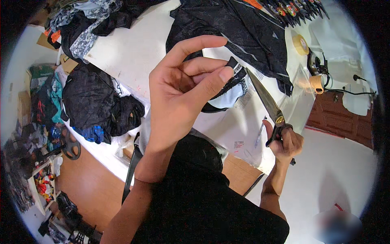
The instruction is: Cutting and trimming garment labels or excess fabric using scissors.
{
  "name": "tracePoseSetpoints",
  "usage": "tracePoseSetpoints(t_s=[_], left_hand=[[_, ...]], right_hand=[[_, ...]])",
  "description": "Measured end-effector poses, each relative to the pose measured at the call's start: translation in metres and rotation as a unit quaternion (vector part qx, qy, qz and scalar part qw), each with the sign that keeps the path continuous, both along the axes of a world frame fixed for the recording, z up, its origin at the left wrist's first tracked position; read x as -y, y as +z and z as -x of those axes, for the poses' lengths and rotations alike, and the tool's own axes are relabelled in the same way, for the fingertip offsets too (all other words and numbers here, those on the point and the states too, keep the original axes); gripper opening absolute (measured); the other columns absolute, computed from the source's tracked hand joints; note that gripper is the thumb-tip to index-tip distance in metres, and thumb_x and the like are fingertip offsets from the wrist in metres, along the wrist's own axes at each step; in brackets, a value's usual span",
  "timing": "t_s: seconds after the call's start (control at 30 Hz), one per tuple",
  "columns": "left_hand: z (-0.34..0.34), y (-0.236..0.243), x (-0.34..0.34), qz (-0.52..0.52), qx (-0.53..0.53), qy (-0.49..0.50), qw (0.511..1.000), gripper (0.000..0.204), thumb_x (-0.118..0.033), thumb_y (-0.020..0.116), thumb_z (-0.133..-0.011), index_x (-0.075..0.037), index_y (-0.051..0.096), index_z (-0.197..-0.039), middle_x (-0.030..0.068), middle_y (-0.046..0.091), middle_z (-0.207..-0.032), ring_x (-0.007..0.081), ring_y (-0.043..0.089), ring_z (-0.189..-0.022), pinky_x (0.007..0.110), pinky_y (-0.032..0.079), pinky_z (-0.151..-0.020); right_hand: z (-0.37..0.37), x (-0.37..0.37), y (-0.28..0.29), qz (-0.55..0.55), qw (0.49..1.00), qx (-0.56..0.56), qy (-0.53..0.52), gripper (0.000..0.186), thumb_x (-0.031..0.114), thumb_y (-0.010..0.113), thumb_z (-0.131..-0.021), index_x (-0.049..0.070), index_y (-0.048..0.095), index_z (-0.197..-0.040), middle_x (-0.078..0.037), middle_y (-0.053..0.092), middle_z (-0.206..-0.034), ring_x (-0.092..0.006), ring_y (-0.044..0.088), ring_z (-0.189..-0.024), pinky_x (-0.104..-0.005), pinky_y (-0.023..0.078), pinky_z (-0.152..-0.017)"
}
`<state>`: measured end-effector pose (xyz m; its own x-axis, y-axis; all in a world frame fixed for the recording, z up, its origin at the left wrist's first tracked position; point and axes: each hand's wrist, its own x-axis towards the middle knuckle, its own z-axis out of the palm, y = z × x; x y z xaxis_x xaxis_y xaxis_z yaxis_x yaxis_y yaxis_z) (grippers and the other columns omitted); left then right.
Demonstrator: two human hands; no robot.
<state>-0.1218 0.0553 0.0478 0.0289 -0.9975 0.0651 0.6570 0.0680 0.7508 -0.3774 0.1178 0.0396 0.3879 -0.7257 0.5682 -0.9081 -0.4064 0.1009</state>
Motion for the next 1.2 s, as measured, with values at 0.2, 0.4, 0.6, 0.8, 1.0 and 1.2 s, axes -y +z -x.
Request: tracePoseSetpoints(t_s=[0.2,0.4,0.6,0.8,1.0,1.2], left_hand=[[-0.009,-0.013,0.0,0.062,0.042,-0.017,0.997,0.038,0.007,0.057,-0.079,0.006,0.049,-0.117,0.0109,0.065,-0.089,0.0117,0.061,-0.078,0.022,0.048,-0.071],[-0.017,-0.047,-0.017,0.04,0.134,-0.081,0.987,0.034,0.004,0.069,-0.074,0.001,0.058,-0.106,0.0062,0.062,-0.097,0.0106,0.059,-0.088,0.022,0.045,-0.078],[0.001,-0.057,-0.042,0.005,0.221,-0.139,0.965,0.023,0.005,0.067,-0.074,0.0,0.061,-0.096,0.0017,0.06,-0.09,0.0071,0.055,-0.08,0.021,0.044,-0.073],[-0.005,-0.063,-0.036,0.095,0.525,0.111,0.838,0.028,0.009,0.065,-0.065,-0.004,0.061,-0.09,0.0083,0.055,-0.078,0.0196,0.058,-0.064,0.028,0.046,-0.054],[0.014,-0.084,-0.053,0.143,0.518,-0.048,0.842,0.025,0.007,0.062,-0.063,-0.003,0.053,-0.084,0.0107,0.051,-0.073,0.0214,0.054,-0.061,0.031,0.044,-0.055],[0.016,-0.086,-0.004,0.118,0.404,-0.197,0.886,0.013,-0.01,0.069,-0.078,-0.002,0.061,-0.083,0.0064,0.061,-0.078,0.0108,0.059,-0.072,0.026,0.048,-0.062]], right_hand=[[0.002,-0.007,-0.022,-0.214,0.914,0.34,-0.044,0.044,0.033,0.083,-0.059,0.006,0.049,-0.059,0.0,0.047,-0.049,-0.0097,0.045,-0.043,-0.0226,0.032,-0.042],[-0.057,0.006,-0.064,-0.343,0.633,0.692,0.049,0.036,0.028,0.074,-0.071,0.004,0.048,-0.069,-0.014,0.064,-0.077,-0.0118,0.057,-0.059,-0.0212,0.043,-0.049],[-0.092,0.016,-0.094,-0.393,0.531,0.743,0.106,0.025,-0.001,0.067,-0.072,0.005,0.044,-0.069,-0.018,0.066,-0.088,-0.0135,0.062,-0.072,-0.0227,0.048,-0.059],[-0.081,0.02,-0.064,-0.288,0.646,0.707,0.009,0.024,-0.007,0.06,-0.071,0.006,0.04,-0.066,-0.015,0.067,-0.083,-0.0093,0.055,-0.068,-0.0209,0.043,-0.06],[-0.065,0.01,-0.059,-0.236,0.671,0.701,-0.052,0.023,-0.005,0.06,-0.075,0.006,0.04,-0.068,-0.014,0.067,-0.082,-0.0068,0.052,-0.059,-0.0183,0.04,-0.051],[-0.044,0.041,-0.069,-0.205,0.677,0.696,-0.119,0.022,0.01,0.065,-0.083,0.006,0.047,-0.07,-0.015,0.067,-0.088,-0.0155,0.066,-0.078,-0.0192,0.042,-0.046]])
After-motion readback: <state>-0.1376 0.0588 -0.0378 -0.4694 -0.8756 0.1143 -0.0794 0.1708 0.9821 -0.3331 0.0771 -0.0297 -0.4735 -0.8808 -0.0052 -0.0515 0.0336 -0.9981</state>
